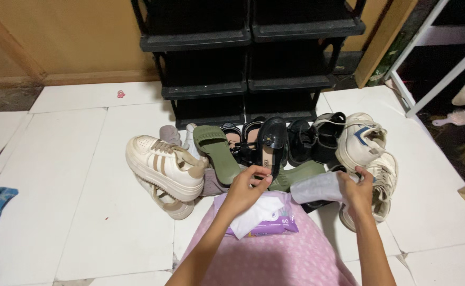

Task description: The person sits on the floor and removes several pairs of shoes from a black plastic shoe rack, placing them on the floor. They then open a pack of wet wipes and use a wipe to clean the surface of a black shoe.

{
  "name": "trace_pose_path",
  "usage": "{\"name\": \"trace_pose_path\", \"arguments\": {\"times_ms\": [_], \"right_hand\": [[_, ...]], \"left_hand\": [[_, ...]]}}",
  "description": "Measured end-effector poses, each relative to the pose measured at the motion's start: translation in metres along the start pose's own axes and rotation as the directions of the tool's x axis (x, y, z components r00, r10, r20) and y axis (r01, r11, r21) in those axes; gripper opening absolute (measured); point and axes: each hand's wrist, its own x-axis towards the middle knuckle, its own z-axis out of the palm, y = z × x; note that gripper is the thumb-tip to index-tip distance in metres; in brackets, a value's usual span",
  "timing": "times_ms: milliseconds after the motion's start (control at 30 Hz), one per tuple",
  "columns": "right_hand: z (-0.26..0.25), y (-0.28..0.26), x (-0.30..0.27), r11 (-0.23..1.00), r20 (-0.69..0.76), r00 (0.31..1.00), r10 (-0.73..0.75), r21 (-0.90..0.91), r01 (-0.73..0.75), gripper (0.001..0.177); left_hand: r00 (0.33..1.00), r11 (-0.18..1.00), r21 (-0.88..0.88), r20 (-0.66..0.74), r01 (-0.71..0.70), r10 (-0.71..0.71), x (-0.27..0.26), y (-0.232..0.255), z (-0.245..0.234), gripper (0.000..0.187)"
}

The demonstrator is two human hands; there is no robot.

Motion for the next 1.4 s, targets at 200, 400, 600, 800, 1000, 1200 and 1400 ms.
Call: {"name": "trace_pose_path", "arguments": {"times_ms": [200,400,600,800,1000,1200,1400], "right_hand": [[-0.04,0.027,0.01,0.884,-0.045,0.994,-0.102,-0.463,0.07,0.086],[-0.068,0.04,0.005,0.681,0.218,0.968,0.122,-0.728,0.078,0.114],[-0.066,0.064,0.002,0.695,0.208,0.978,-0.004,-0.702,0.152,0.082],[-0.06,0.069,0.004,0.704,0.184,0.979,0.087,-0.706,0.07,0.067],[-0.045,0.063,0.009,0.74,0.242,0.96,0.139,-0.67,0.062,0.063],[-0.031,0.074,0.022,0.838,0.305,0.951,-0.04,-0.509,0.198,0.061],[0.007,0.072,0.034,0.91,0.317,0.934,-0.167,-0.315,0.269,0.056]], "left_hand": [[0.996,0.998,-0.052,0.074,-0.042,0.046,0.019,0.008,0.032,0.033],[0.988,0.999,-0.021,0.148,-0.042,0.044,0.03,0.022,0.066,0.034],[0.979,1.0,0.006,0.203,-0.023,0.021,0.028,0.027,0.077,0.036],[0.974,1.0,-0.023,0.227,0.02,-0.014,0.029,0.015,0.083,0.036],[0.978,0.999,-0.055,0.206,0.0,0.012,0.035,0.005,0.088,0.036],[0.98,0.997,-0.07,0.2,0.009,0.005,0.043,-0.001,0.076,0.037],[0.988,0.999,-0.035,0.155,0.014,-0.009,0.048,-0.002,0.065,0.035]]}}
